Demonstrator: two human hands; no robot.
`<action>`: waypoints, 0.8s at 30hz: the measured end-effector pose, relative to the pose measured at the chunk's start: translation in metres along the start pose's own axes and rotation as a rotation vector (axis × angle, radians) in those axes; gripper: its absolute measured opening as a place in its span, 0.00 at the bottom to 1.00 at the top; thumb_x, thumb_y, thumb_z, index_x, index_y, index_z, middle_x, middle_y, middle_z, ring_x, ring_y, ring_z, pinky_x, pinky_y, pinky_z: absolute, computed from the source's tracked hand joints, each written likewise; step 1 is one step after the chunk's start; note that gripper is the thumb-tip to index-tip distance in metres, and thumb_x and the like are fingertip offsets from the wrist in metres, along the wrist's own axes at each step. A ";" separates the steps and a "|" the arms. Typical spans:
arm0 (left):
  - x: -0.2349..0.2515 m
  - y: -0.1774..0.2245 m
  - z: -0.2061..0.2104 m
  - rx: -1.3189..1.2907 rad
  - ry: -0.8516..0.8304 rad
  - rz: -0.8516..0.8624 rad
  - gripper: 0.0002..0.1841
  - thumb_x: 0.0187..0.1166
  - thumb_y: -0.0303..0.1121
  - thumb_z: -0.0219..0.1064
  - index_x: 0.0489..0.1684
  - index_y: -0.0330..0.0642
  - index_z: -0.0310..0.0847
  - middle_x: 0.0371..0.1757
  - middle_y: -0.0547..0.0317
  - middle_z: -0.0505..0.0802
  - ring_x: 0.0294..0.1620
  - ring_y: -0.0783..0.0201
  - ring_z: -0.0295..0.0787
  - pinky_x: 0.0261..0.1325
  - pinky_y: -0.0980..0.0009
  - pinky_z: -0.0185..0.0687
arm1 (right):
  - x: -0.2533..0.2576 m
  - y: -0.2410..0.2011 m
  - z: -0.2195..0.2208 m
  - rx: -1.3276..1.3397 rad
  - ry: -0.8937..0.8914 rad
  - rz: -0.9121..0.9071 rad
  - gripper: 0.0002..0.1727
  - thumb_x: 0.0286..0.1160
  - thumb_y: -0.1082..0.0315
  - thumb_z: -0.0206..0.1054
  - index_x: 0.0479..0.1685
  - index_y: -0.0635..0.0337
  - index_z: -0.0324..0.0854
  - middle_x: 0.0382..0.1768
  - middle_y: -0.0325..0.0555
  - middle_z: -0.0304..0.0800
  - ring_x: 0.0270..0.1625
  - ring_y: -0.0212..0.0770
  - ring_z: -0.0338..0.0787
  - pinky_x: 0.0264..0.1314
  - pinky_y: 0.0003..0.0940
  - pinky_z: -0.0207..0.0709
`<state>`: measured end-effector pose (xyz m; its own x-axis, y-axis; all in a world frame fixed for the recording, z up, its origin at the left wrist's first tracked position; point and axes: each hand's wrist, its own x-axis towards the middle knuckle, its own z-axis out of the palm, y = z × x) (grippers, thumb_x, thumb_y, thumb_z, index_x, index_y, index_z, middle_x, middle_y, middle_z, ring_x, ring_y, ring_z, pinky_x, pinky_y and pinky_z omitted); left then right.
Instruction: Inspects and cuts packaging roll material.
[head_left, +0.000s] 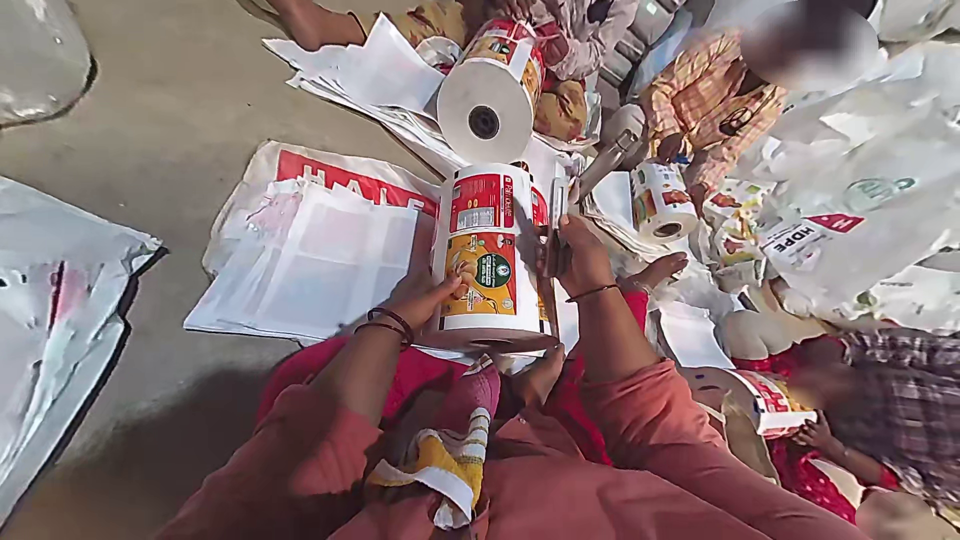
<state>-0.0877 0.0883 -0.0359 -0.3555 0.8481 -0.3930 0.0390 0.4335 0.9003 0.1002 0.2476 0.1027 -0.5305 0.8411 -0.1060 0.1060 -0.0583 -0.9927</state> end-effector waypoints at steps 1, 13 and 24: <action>0.001 -0.001 0.000 0.004 0.004 0.009 0.45 0.80 0.64 0.62 0.88 0.38 0.59 0.71 0.31 0.83 0.71 0.39 0.82 0.72 0.38 0.75 | 0.003 0.000 -0.001 -0.086 0.043 -0.014 0.30 0.88 0.59 0.57 0.87 0.52 0.57 0.48 0.46 0.87 0.31 0.36 0.86 0.32 0.33 0.84; 0.015 -0.014 0.001 0.104 0.021 0.043 0.49 0.77 0.70 0.60 0.88 0.38 0.61 0.75 0.32 0.82 0.78 0.37 0.77 0.78 0.33 0.68 | 0.077 -0.020 -0.002 -1.013 0.092 0.054 0.31 0.90 0.64 0.53 0.92 0.47 0.56 0.51 0.61 0.89 0.35 0.53 0.92 0.39 0.54 0.88; 0.012 -0.010 -0.002 0.127 0.008 0.062 0.50 0.77 0.70 0.61 0.88 0.36 0.59 0.76 0.30 0.80 0.78 0.36 0.76 0.78 0.33 0.67 | 0.099 -0.033 0.015 -1.213 -0.002 0.018 0.29 0.90 0.66 0.53 0.90 0.41 0.66 0.56 0.61 0.91 0.45 0.57 0.93 0.48 0.59 0.86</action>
<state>-0.0946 0.0934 -0.0493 -0.3565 0.8722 -0.3348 0.1786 0.4154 0.8919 0.0319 0.3247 0.1242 -0.5221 0.8444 -0.1203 0.8315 0.4725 -0.2920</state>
